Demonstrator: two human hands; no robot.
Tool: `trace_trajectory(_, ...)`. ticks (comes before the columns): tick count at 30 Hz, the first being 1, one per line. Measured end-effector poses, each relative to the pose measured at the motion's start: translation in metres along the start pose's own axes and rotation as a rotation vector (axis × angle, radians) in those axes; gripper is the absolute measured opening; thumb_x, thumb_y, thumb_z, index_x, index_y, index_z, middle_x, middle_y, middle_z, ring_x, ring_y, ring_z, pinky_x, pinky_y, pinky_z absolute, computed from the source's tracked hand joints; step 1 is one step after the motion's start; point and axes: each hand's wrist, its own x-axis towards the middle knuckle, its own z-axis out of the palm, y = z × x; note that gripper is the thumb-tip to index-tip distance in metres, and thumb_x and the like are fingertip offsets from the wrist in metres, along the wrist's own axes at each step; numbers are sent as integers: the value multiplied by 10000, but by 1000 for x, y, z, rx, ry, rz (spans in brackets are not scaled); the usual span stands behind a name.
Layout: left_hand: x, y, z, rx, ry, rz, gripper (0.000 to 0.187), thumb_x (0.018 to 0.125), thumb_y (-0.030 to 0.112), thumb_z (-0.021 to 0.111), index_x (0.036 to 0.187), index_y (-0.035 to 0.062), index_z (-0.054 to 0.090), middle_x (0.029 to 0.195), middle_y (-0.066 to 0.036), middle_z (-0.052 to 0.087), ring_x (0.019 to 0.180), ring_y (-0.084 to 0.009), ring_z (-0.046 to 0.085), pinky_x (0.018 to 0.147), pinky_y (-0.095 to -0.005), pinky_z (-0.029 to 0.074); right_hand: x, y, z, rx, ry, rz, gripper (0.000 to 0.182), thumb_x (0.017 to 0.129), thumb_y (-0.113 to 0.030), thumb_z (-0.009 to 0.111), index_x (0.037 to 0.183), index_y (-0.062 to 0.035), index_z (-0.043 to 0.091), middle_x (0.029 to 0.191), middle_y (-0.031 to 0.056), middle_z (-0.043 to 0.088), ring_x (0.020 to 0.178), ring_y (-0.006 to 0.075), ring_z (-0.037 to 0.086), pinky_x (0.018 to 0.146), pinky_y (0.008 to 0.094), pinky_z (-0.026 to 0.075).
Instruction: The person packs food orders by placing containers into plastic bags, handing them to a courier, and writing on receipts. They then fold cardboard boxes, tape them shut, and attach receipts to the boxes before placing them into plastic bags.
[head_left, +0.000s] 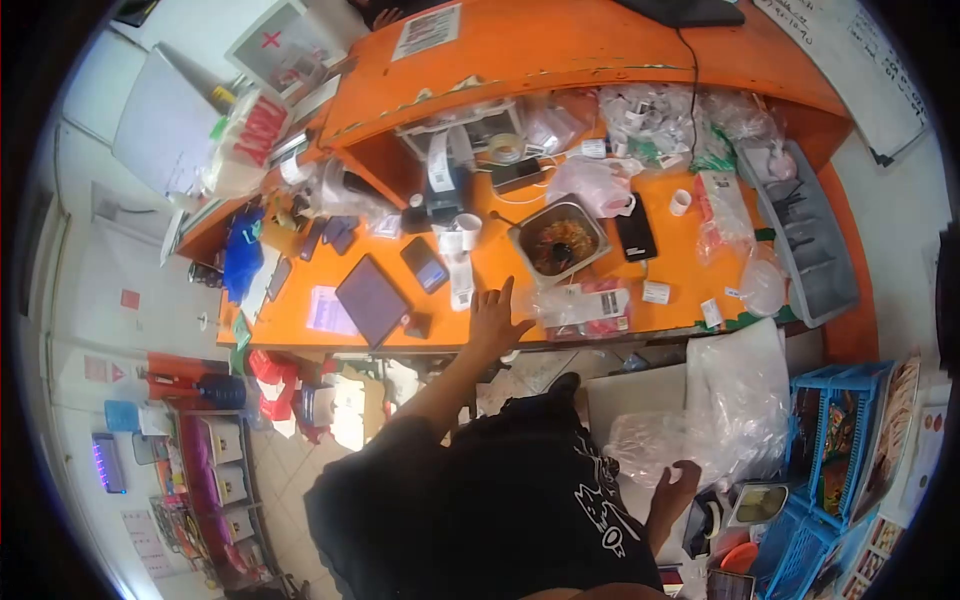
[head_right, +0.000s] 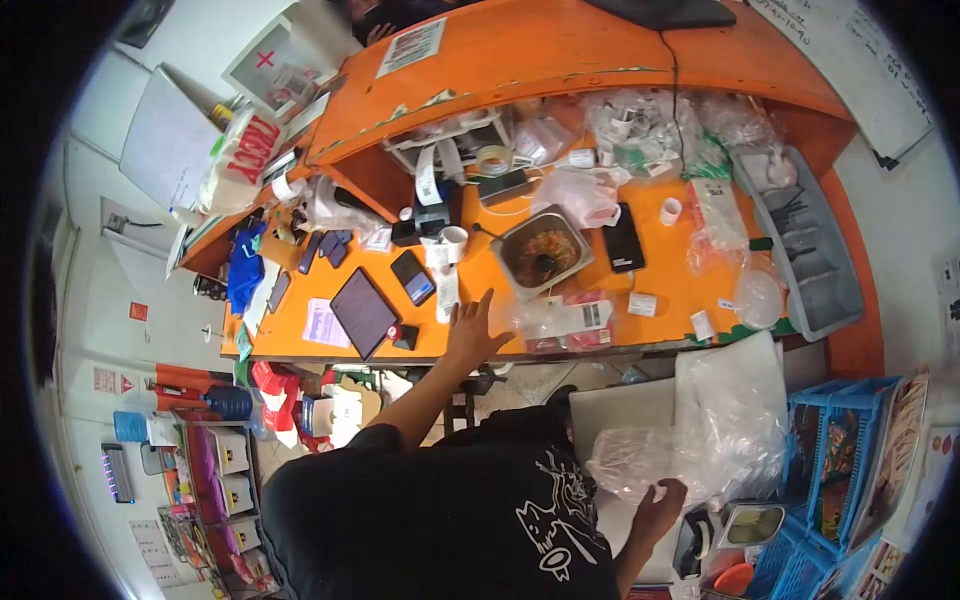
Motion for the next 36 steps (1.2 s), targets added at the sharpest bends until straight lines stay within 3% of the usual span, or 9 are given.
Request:
trace_trajectory(4, 23, -31, 56, 32, 271, 268, 570, 684, 371, 784, 1147, 71, 641, 1111, -200, 533, 1110, -387, 469, 935, -492, 384, 11, 4, -4, -13, 19, -2, 168, 731, 30, 647, 867, -12, 558, 911, 174, 573, 905, 376, 564, 803, 435, 459)
trace_trajectory(8, 33, -28, 85, -394, 383, 340, 407, 740, 95, 670, 1133, 33, 587, 1128, -183, 535, 1067, -364, 506, 934, -440, 399, 19, -10, -19, 47, 5, -80, 120, 775, 19, 638, 875, -8, 578, 933, 160, 586, 907, 357, 585, 798, 416, 474)
trace_trajectory(11, 26, -1, 71, -1233, 160, 34, 397, 839, 46, 506, 1231, -8, 489, 1158, -135, 535, 1138, -286, 502, 1010, -363, 360, 14, -11, -20, 41, 71, -117, 119, 776, 21, 648, 875, -6, 587, 912, 154, 599, 884, 357, 594, 778, 412, 481)
trace_trajectory(14, 4, 10, 58, -870, 368, 233, 404, 843, 28, 478, 1244, -17, 467, 1163, -154, 534, 1115, -264, 512, 994, -338, 376, 4, -19, -22, 10, 85, -10, 139, 762, 33, 663, 878, -5, 594, 905, 150, 609, 882, 349, 599, 780, 414, 482)
trace_trajectory(20, -1, 14, 66, -1048, 197, 118, 429, 760, -51, 407, 1189, -45, 431, 1013, -222, 549, 940, -339, 563, 890, -389, 436, -4, -20, -20, -20, 96, -8, 248, 716, 27, 689, 943, -13, 598, 996, 164, 596, 979, 352, 576, 852, 423, 462)
trace_trajectory(24, -3, 42, -10, -1196, 298, 214, 491, 699, -19, 426, 1189, -9, 435, 1128, -191, 458, 1089, -312, 451, 980, -394, 360, -15, 12, -2, -99, -14, -3, 333, 690, 42, 664, 1010, -21, 593, 1131, 208, 543, 1093, 397, 527, 952, 448, 435)
trace_trajectory(30, 62, -41, -183, -131, 824, 400, 250, 791, 47, 555, 1033, -15, 567, 1108, -177, 548, 1039, -347, 535, 927, -414, 424, -9, -7, -6, -54, 151, 71, 268, 728, 111, 598, 971, -1, 597, 1084, 181, 570, 1035, 368, 574, 892, 423, 470)
trace_trajectory(35, 141, 2, -342, -908, 1009, 426, 337, 839, 81, 585, 1144, -20, 484, 1261, -281, 481, 1217, -435, 445, 1047, -513, 342, 0, -6, -3, -7, 251, 97, 209, 745, 107, 583, 933, 19, 599, 923, 161, 616, 915, 347, 608, 821, 408, 484)
trace_trajectory(36, 141, 45, -364, -1500, 943, 406, 366, 870, 108, 561, 1201, -13, 463, 1267, -267, 481, 1221, -412, 449, 1046, -500, 346, 3, -11, -4, -9, 274, 96, 191, 751, 104, 580, 923, 23, 600, 894, 159, 623, 882, 343, 614, 805, 401, 486)
